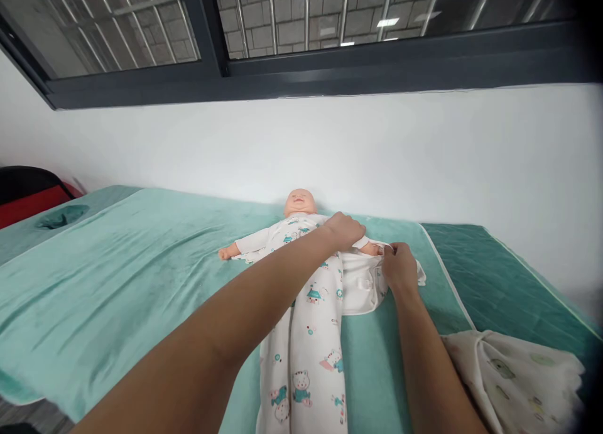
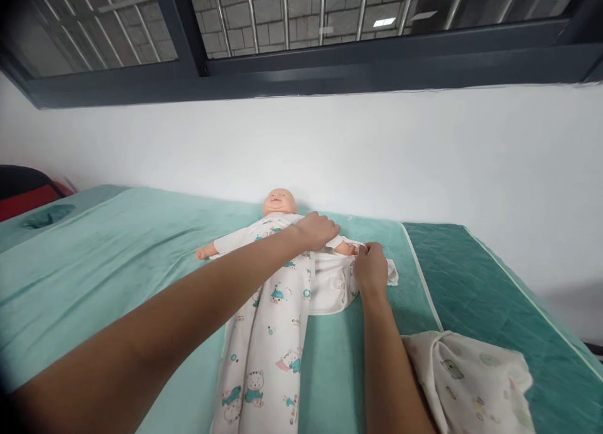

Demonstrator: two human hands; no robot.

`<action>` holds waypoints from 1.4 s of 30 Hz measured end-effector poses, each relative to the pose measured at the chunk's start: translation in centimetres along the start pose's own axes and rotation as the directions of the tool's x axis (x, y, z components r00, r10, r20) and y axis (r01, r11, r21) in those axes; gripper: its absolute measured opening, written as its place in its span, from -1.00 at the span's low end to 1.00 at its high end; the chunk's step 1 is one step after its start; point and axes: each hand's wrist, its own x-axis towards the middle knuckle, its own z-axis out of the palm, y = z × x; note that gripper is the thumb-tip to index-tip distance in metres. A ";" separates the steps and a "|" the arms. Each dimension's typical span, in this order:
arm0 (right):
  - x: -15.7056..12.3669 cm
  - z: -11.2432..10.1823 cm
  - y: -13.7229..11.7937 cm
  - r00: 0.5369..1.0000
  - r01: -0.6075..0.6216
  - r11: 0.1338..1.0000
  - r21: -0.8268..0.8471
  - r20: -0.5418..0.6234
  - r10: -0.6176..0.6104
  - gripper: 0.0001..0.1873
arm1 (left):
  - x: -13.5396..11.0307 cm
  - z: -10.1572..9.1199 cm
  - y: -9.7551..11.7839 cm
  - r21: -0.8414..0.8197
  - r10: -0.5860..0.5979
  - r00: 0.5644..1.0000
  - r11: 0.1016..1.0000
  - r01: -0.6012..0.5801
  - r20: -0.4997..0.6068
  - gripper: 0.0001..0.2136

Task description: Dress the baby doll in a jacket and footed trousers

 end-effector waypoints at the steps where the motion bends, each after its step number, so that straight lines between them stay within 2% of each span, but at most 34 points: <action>1: 0.0 0.0 0.1 1.000 -0.004 1.000 0.011 -0.004 0.004 -0.68 | -0.2 -0.1 -0.1 0.010 -0.003 1.000 1.000 0.003 -0.003 -0.70; 12: 1.6 0.4 1.7 0.996 -0.083 0.967 0.242 0.038 0.076 -0.75 | -1.6 -0.9 -0.5 -0.015 -0.029 0.999 0.999 0.029 -0.028 -0.72; 21: 0.9 0.0 1.1 0.995 -0.098 0.852 0.514 0.071 0.072 -0.71 | -1.0 -0.3 -0.3 -0.057 -0.034 0.998 0.998 0.031 -0.049 -0.71; 22: 0.8 -0.2 0.9 0.997 -0.078 0.836 0.543 0.051 0.060 -0.68 | -0.9 -0.3 -0.1 -0.075 -0.038 0.998 0.997 0.035 -0.048 -0.70; 24: 0.4 -0.9 0.2 0.995 0.028 0.820 0.572 -0.093 0.031 -0.62 | -0.6 -0.1 0.3 -0.111 -0.034 0.998 0.993 0.029 -0.043 -0.69; 26: -0.2 -1.4 -0.8 0.952 0.194 0.834 0.517 -0.303 -0.034 -0.59 | -0.3 0.1 0.9 -0.142 -0.023 0.999 0.990 0.018 -0.036 -0.69; 28: -1.2 -1.6 -2.2 0.895 0.329 0.851 0.410 -0.423 -0.142 -0.60 | 0.0 0.3 1.7 -0.166 -0.020 0.999 0.986 0.015 -0.030 -0.71; 31: -2.5 -1.1 -3.9 0.900 0.376 0.849 0.372 -0.363 -0.240 -0.63 | 0.1 0.3 2.7 -0.194 -0.043 0.998 0.980 0.033 -0.048 -0.73; 34: -3.4 -0.2 -4.5 0.927 0.348 0.836 0.424 -0.286 -0.241 -0.65 | -1.5 -0.2 2.7 -0.245 -0.115 0.989 0.966 0.088 -0.096 -0.75; 37: -3.9 0.9 -4.5 0.952 0.305 0.844 0.442 -0.152 -0.265 -0.63 | -5.5 -0.4 1.4 -0.380 -0.287 0.939 0.903 0.199 -0.189 -0.77; 38: -4.2 1.2 -4.6 0.954 0.296 0.856 0.423 -0.089 -0.286 -0.61 | -7.2 -0.1 0.7 -0.458 -0.376 0.892 0.858 0.233 -0.250 -0.76; 40: -4.8 2.0 -5.0 0.938 0.319 0.882 0.348 0.016 -0.346 -0.59 | -10.6 1.2 -0.4 -0.634 -0.552 0.770 0.729 0.258 -0.321 -0.73; 42: -5.6 2.6 -5.5 0.902 0.395 0.879 0.266 0.069 -0.426 -0.59 | -13.4 3.1 -1.2 -0.801 -0.698 0.654 0.552 0.233 -0.292 -0.73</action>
